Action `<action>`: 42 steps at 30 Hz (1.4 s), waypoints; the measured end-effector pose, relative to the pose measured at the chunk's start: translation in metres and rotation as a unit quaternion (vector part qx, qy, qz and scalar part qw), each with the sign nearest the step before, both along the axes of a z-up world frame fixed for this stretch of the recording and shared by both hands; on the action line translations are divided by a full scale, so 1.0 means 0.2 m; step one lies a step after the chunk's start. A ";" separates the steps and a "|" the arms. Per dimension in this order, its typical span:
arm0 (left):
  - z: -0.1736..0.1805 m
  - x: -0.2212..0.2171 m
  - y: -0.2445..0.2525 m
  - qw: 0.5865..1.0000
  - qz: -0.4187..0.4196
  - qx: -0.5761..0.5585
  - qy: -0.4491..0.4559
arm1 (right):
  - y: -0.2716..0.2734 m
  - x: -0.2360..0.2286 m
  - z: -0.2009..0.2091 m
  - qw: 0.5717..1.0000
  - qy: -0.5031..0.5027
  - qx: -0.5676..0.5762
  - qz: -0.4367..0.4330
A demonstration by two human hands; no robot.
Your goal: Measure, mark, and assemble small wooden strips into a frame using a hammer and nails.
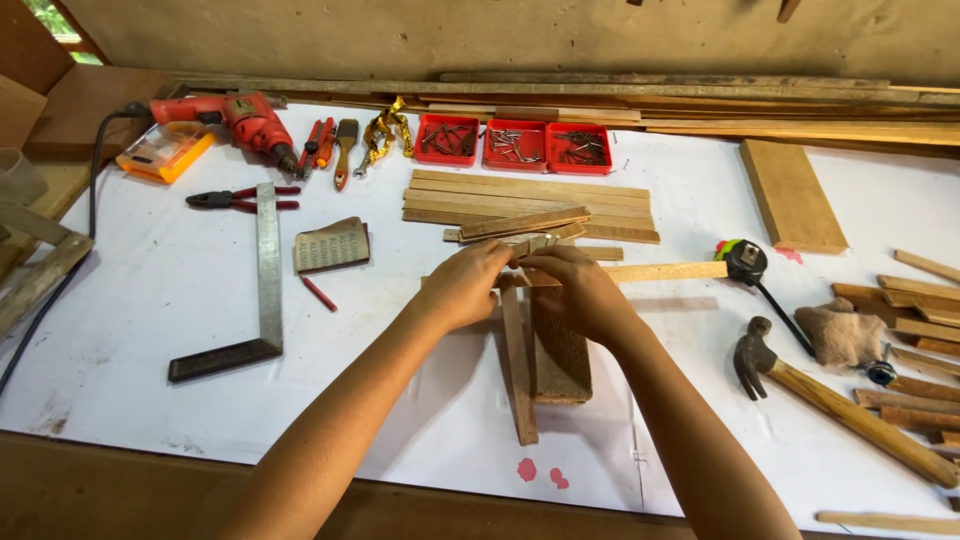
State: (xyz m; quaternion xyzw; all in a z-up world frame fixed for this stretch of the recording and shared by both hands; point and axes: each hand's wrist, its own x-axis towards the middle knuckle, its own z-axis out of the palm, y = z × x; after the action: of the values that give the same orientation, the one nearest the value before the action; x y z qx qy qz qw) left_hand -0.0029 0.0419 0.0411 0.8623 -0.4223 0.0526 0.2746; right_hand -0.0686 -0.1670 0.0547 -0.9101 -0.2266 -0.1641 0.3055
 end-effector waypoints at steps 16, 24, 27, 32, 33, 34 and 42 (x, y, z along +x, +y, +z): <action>-0.16 0.07 0.09 0.993 0.047 -0.054 0.097 | 0.08 0.10 -0.18 0.999 0.018 0.022 -0.043; -0.20 0.15 0.08 0.995 0.021 -0.063 0.074 | 0.03 0.12 -0.18 0.998 0.052 0.019 -0.025; -0.18 0.16 0.09 0.991 0.030 -0.041 0.122 | 0.04 0.12 -0.15 0.997 0.064 0.015 -0.027; -0.21 0.17 0.09 0.991 0.028 -0.046 0.120 | 0.03 0.13 -0.19 0.998 0.050 0.013 -0.033; -0.22 0.17 0.09 0.991 0.031 -0.051 0.119 | 0.04 0.13 -0.20 0.998 0.049 0.014 -0.038; -0.20 0.17 0.09 0.991 0.031 -0.051 0.119 | 0.04 0.13 -0.20 0.998 0.049 0.013 -0.038; -0.20 0.18 0.13 0.988 0.020 -0.063 0.141 | 0.05 0.14 -0.25 0.999 0.014 0.012 -0.049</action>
State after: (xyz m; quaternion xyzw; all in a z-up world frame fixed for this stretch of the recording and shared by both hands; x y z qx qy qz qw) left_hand 0.0328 0.0672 0.0009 0.8503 -0.3579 -0.0380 0.3840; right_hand -0.0397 -0.1563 0.0051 -0.9186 -0.1752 -0.1691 0.3114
